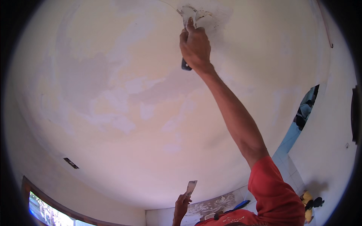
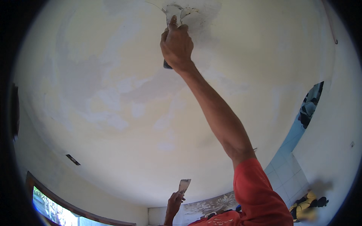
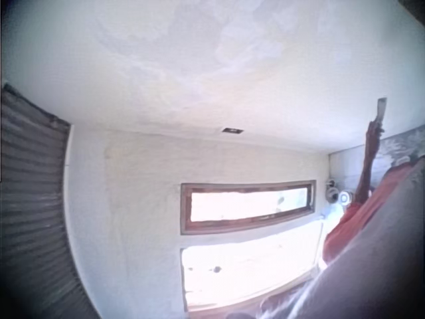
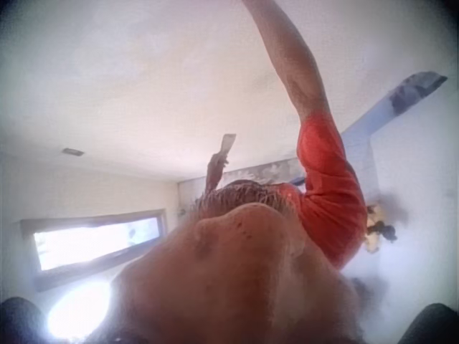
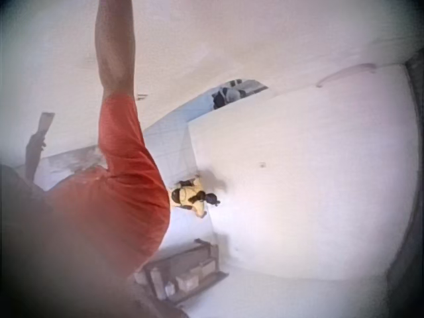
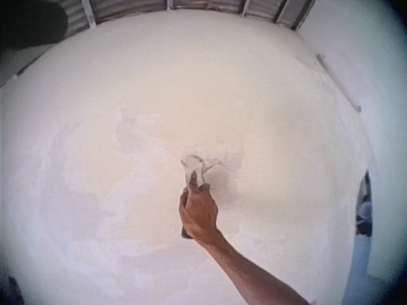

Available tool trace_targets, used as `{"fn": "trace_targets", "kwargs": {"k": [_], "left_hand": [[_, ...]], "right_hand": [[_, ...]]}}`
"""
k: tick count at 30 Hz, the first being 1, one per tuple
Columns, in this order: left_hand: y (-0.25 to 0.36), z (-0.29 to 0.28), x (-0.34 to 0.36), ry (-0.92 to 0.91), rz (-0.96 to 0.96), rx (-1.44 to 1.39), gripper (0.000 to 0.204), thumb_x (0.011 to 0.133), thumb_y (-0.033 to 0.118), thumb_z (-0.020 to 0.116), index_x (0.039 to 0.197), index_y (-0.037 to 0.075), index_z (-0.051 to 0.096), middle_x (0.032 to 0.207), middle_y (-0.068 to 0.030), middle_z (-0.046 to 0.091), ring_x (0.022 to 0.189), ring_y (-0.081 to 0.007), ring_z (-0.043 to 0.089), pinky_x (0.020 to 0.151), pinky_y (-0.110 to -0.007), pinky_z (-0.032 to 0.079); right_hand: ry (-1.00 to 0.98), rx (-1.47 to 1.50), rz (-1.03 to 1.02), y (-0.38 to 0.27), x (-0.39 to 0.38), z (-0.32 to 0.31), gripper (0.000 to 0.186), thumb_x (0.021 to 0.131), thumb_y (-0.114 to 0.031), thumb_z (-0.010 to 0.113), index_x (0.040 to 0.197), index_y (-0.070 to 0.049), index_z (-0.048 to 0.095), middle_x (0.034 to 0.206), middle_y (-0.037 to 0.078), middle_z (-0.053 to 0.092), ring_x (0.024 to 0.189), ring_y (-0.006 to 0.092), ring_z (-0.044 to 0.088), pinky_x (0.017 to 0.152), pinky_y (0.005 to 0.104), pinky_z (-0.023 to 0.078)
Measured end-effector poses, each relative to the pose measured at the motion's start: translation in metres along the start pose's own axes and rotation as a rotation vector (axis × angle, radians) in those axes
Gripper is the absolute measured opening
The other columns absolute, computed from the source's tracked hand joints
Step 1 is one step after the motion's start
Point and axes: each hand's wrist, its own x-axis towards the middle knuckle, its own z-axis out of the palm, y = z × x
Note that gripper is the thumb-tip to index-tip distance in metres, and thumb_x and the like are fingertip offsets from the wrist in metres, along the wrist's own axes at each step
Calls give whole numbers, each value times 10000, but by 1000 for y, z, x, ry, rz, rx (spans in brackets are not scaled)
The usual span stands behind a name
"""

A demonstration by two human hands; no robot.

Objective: The person uses two putty knives to apply and smooth plaster onto a cracked ceiling, then sits on the floor to mix more plaster in a small container using a knife.

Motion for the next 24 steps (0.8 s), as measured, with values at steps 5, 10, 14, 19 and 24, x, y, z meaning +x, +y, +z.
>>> {"fn": "trace_targets", "kwargs": {"k": [5,10,14,19,24], "left_hand": [[-2,2,-8,15,-48,24,326,987,136,538,1267,-26,572,970,-144,627,788,-197,679,656,-314,531],[-7,-4,-12,20,-61,-10,320,986,147,545,1247,-35,578,972,-142,626,802,-199,685,661,-315,536],[-1,-1,-2,-9,-14,-31,313,986,151,545,1233,-38,584,983,-143,625,806,-199,686,663,-318,542],[2,1,-12,37,-83,-57,299,984,150,544,1211,-39,592,985,-150,627,806,-203,684,663,-319,544],[-5,-2,-18,22,-100,-37,294,982,150,545,1200,-40,596,969,-144,633,804,-199,682,660,-317,543]], "right_hand": [[-50,9,12,-6,6,21,531,944,-161,525,1366,136,402,953,272,562,667,351,655,591,416,559],[-183,115,51,-23,-21,-3,503,950,-179,509,1357,110,446,887,295,579,736,398,638,666,477,522],[-284,120,-8,-22,-46,-24,478,934,-156,534,1333,99,475,858,268,588,745,395,614,691,475,506],[-57,126,-110,-1,-17,-34,452,910,-147,543,1280,112,526,787,272,602,712,396,624,657,467,517],[-101,170,37,-2,22,-32,451,895,-143,543,1226,163,533,728,286,606,715,403,654,625,469,543]]}}
